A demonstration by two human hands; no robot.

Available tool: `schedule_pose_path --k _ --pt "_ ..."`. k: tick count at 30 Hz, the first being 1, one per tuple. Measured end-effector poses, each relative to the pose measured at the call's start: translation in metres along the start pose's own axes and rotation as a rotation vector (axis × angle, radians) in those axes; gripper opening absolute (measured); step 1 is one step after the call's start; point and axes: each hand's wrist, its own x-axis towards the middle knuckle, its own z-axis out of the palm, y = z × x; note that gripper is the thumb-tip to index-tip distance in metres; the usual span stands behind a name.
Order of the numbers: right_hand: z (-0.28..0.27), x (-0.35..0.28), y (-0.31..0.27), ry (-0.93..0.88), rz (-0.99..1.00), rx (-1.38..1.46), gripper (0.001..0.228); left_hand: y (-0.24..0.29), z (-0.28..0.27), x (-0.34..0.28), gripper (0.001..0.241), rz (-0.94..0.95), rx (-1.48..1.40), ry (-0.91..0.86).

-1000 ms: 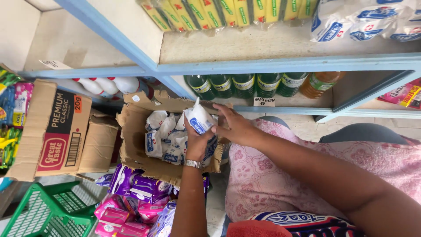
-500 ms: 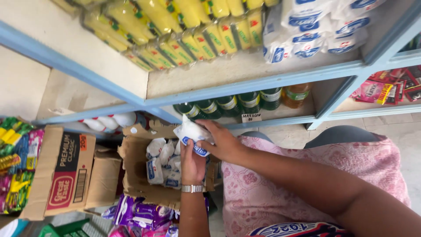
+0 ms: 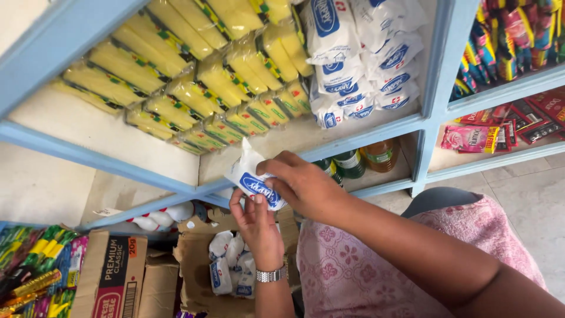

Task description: Stocking detergent bars from a box onto retail shelves.

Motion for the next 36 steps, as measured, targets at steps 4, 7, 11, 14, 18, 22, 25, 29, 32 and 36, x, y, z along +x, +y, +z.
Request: schedule_pose_path --k 4,7,11,14,18,22,25,29,32,36 --pt "-0.039 0.005 -0.018 0.043 -0.024 -0.118 0.029 0.002 0.031 0.011 0.051 -0.031 0.004 -0.041" --pt "-0.063 0.008 -0.034 0.182 -0.154 -0.072 0.035 0.028 0.083 0.016 0.058 -0.020 -0.004 -0.158" --pt "-0.082 0.004 -0.028 0.275 -0.083 -0.054 0.031 0.034 0.117 0.019 0.065 0.078 0.020 -0.312" --pt "-0.093 0.004 -0.015 0.426 -0.221 -0.224 0.021 0.029 0.133 0.026 0.061 0.211 0.063 -0.384" --pt "-0.110 0.005 -0.024 0.520 -0.162 -0.158 0.022 0.034 0.158 0.035 0.065 0.126 0.009 -0.563" --pt "-0.120 0.003 -0.032 0.540 -0.171 -0.103 0.032 0.059 0.192 0.042 0.061 0.381 0.203 -0.673" --pt "-0.122 0.006 -0.026 0.549 -0.189 -0.124 0.037 0.051 0.199 0.051 0.059 0.315 0.238 -0.642" --pt "-0.123 0.010 -0.020 0.569 -0.208 -0.263 0.040 0.047 0.200 0.057 0.059 0.282 0.254 -0.631" --pt "-0.127 0.019 -0.019 0.545 -0.231 -0.321 0.045 0.055 0.204 0.063 0.052 0.385 0.405 -0.603" --pt "-0.139 0.040 -0.011 0.501 -0.173 -0.313 0.049 0.061 0.218 0.080 0.051 0.462 0.458 -0.629"
